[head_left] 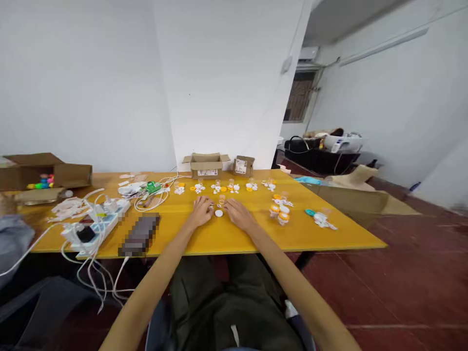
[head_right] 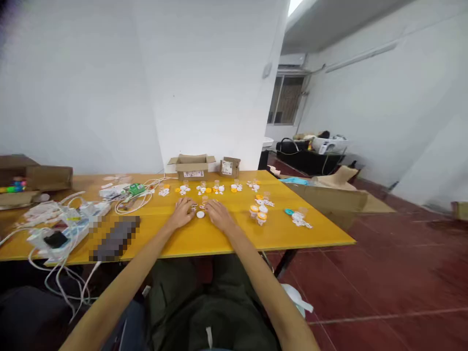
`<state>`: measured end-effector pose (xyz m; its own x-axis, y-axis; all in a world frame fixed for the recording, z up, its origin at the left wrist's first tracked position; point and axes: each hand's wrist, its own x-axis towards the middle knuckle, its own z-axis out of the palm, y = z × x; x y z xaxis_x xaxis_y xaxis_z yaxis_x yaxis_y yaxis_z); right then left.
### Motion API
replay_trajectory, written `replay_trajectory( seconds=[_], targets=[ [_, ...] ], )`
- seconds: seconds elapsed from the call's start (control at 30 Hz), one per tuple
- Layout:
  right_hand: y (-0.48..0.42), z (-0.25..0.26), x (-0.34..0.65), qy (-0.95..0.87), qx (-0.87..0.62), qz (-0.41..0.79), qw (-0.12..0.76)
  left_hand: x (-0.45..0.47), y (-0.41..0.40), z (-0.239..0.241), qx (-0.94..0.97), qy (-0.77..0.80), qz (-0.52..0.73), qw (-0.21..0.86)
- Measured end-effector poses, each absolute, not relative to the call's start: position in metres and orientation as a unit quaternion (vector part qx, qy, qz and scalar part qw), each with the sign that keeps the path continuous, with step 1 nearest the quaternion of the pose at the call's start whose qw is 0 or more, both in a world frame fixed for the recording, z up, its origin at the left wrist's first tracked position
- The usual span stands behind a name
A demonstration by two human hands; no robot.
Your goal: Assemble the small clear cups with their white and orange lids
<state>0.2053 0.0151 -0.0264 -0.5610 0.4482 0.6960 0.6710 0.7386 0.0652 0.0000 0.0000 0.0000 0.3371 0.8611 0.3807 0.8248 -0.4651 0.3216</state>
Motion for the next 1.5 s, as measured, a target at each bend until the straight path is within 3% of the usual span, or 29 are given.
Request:
replay_trajectory(
  seconds=[1.5],
  targets=[
    [0.004,-0.015,0.202,-0.882,-0.269,-0.052,0.384,0.002,-0.004,0.004,0.867,0.429,0.237,0.088]
  ],
)
